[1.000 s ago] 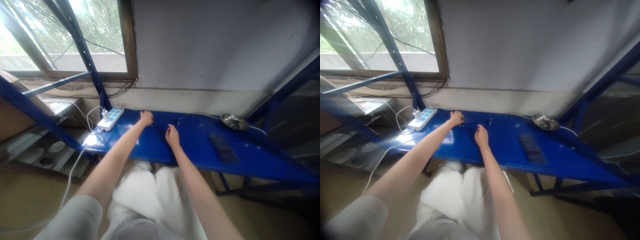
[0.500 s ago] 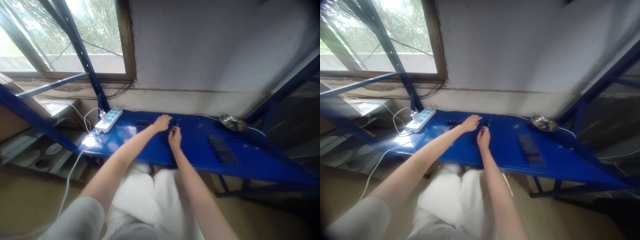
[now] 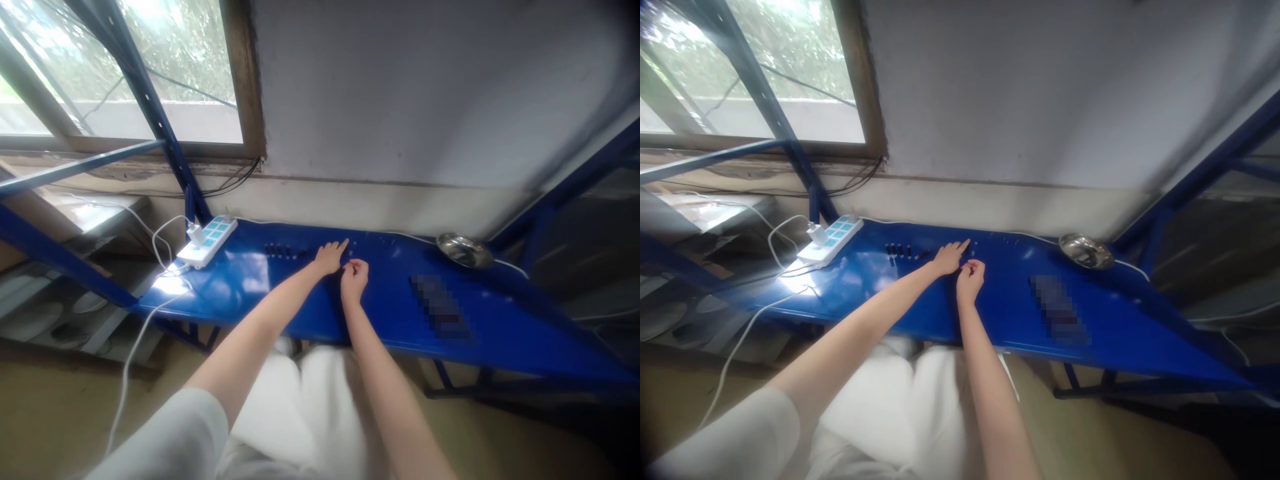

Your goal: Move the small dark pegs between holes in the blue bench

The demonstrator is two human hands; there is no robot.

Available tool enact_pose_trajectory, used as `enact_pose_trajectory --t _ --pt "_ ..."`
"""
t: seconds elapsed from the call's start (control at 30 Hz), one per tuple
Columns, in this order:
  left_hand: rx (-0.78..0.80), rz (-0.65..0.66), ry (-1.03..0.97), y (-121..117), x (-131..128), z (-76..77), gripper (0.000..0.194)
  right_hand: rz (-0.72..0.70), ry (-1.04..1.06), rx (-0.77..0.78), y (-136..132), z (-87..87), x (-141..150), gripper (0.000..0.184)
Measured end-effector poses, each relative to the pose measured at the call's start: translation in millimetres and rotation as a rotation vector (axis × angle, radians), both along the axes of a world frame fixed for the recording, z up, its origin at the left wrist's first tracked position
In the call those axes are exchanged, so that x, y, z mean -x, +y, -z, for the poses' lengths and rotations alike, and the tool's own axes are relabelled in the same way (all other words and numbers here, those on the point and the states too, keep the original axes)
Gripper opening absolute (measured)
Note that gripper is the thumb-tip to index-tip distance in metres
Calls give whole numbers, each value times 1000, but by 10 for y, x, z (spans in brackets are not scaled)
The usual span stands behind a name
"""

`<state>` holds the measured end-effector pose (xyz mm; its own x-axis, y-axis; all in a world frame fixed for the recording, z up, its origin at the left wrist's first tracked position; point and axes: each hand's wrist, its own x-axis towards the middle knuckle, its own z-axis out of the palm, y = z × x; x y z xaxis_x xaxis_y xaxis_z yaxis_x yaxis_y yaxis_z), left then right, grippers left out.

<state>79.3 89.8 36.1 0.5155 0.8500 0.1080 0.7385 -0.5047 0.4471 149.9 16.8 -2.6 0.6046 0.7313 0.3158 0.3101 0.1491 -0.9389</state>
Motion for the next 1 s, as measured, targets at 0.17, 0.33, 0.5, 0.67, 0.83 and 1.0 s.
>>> enact_pose_trajectory --t 0.17,0.33,0.5,0.67,0.83,1.0 --pt "-31 -36 8 15 -92 8 52 -7 36 21 -3 -13 -3 19" --pt "-90 -125 -120 1 -81 11 16 48 -39 21 2 -17 -23 25" --pt "-60 -241 -411 -145 113 128 11 74 -253 205 77 5 -42 36" --pt "68 -426 -807 -476 451 202 11 -25 -466 523 216 -44 -45 49" --pt "131 -545 -1021 -737 752 247 19 -97 -579 681 367 -85 -96 56" --pt "137 -583 -1112 -806 831 341 22 -98 -616 661 448 -61 -119 54"
